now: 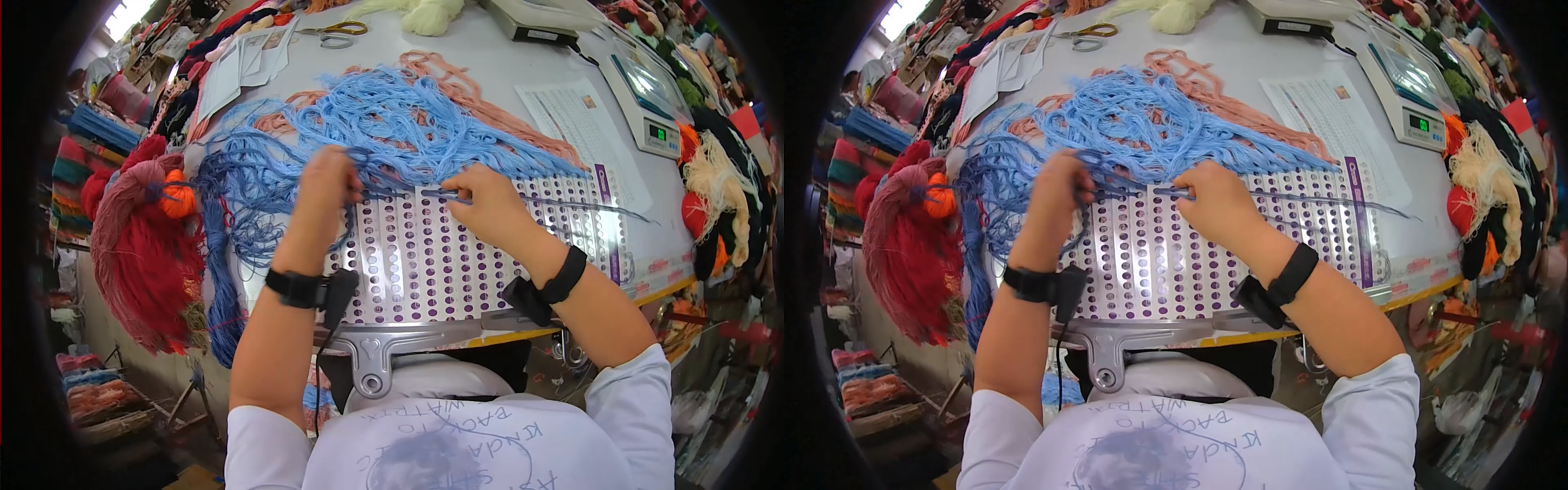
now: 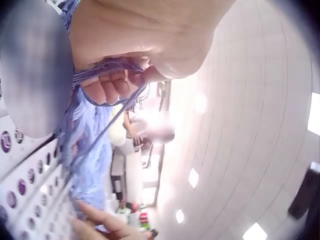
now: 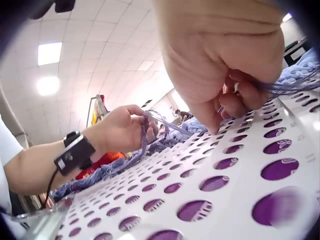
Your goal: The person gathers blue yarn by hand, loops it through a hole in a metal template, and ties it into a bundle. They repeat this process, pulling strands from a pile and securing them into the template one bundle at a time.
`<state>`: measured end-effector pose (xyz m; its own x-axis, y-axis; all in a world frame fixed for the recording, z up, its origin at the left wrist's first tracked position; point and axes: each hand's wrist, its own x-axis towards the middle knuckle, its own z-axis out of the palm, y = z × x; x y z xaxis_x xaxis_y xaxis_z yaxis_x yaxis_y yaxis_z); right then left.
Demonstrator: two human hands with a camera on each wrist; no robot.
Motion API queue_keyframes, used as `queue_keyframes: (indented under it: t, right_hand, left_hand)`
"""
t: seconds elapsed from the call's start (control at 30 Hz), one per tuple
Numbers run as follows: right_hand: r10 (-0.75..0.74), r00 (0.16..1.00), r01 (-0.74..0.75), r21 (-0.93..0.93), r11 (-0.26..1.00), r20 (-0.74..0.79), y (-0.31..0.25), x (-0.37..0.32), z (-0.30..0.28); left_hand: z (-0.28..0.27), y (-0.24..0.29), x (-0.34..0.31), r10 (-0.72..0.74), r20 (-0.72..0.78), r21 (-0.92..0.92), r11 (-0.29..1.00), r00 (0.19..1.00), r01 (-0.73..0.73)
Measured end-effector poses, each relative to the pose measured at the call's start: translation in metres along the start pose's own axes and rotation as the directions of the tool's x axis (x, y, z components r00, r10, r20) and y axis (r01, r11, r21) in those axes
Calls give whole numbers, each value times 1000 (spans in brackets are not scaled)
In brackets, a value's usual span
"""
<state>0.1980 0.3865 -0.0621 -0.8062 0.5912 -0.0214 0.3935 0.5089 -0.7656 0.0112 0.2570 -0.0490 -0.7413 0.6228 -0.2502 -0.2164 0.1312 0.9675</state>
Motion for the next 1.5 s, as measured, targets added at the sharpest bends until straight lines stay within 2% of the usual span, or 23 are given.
queue_keyframes:
  t: [0.03,0.07,0.13,0.17,0.2,0.27,0.37,0.4,0.53,0.6,0.7,0.77,0.87,0.93,0.97,1.03,1.1,1.17,1.2,1.27,1.3,1.37,1.5]
  right_hand:
    - [-106,994,102,-186,977,-14,1,-2,0]
    - [-103,995,98,-183,978,-18,1,-3,1]
    - [-157,987,143,-274,951,-33,0,0,4]
    - [-160,987,145,-272,951,-34,1,1,6]
    - [-237,970,209,-311,927,-55,3,4,8]
    - [-315,946,271,-355,895,-73,3,8,8]
    - [-400,911,359,-289,888,-99,-3,10,5]
    - [-342,936,322,-184,929,-85,-8,9,3]
    - [-175,984,176,-15,984,30,-14,8,-2]
    - [-233,972,234,-40,971,28,6,10,6]
    - [-305,952,306,-100,947,25,15,9,12]
    - [-296,955,296,-134,946,22,13,8,13]
    - [-275,961,275,-145,950,20,12,8,15]
    - [-268,963,270,-148,951,35,12,9,16]
    - [-255,966,259,-158,953,44,11,10,15]
    - [-226,973,231,-116,966,51,9,10,10]
    - [-202,977,206,-76,976,63,2,11,7]
    - [-24,1000,24,135,990,-6,-18,7,1]
    - [-29,1000,28,137,990,5,-31,2,-2]
    - [-2,1000,-11,489,872,25,-61,-10,-6]
    - [-2,1000,-13,489,872,30,-67,-14,-2]
    - [-30,993,-73,784,616,115,-77,-21,2]
    - [17,985,-151,811,566,172,-91,-32,0]
  left_hand:
    - [-13,4,7,-33,-9,-246,969,999,30]
    - [-22,5,7,-33,-5,-242,970,999,31]
    - [-34,11,1,78,228,-668,738,971,98]
    - [-39,3,5,177,394,-747,634,902,202]
    - [-36,5,2,179,393,-747,634,902,200]
    - [-16,10,-8,30,431,-566,787,902,245]
    - [19,6,-18,7,497,-282,947,868,154]
    - [27,1,-19,-38,516,-86,992,856,96]
    - [41,-17,-14,-44,517,109,994,855,-15]
    - [29,-18,-8,71,426,192,967,902,-167]
    - [-19,14,-5,8,243,-86,996,970,13]
    - [-89,28,24,59,186,-236,972,981,-13]
    - [-167,59,62,-42,83,-291,954,996,65]
    - [-191,78,76,136,-248,-155,972,959,-178]
    - [-190,81,75,143,-250,-155,970,958,-186]
    - [-148,91,57,356,-367,153,934,860,-322]
    - [-114,80,38,294,-113,101,954,949,-283]
    - [-61,71,-9,123,147,-212,973,981,-91]
    - [-43,66,-28,49,258,-262,965,965,20]
    - [-17,56,-55,-27,476,-372,900,879,228]
    - [-6,52,-65,-20,475,-380,897,880,226]
    - [4,46,-76,-64,505,-410,860,861,304]
    - [12,43,-86,-103,572,-411,823,814,393]
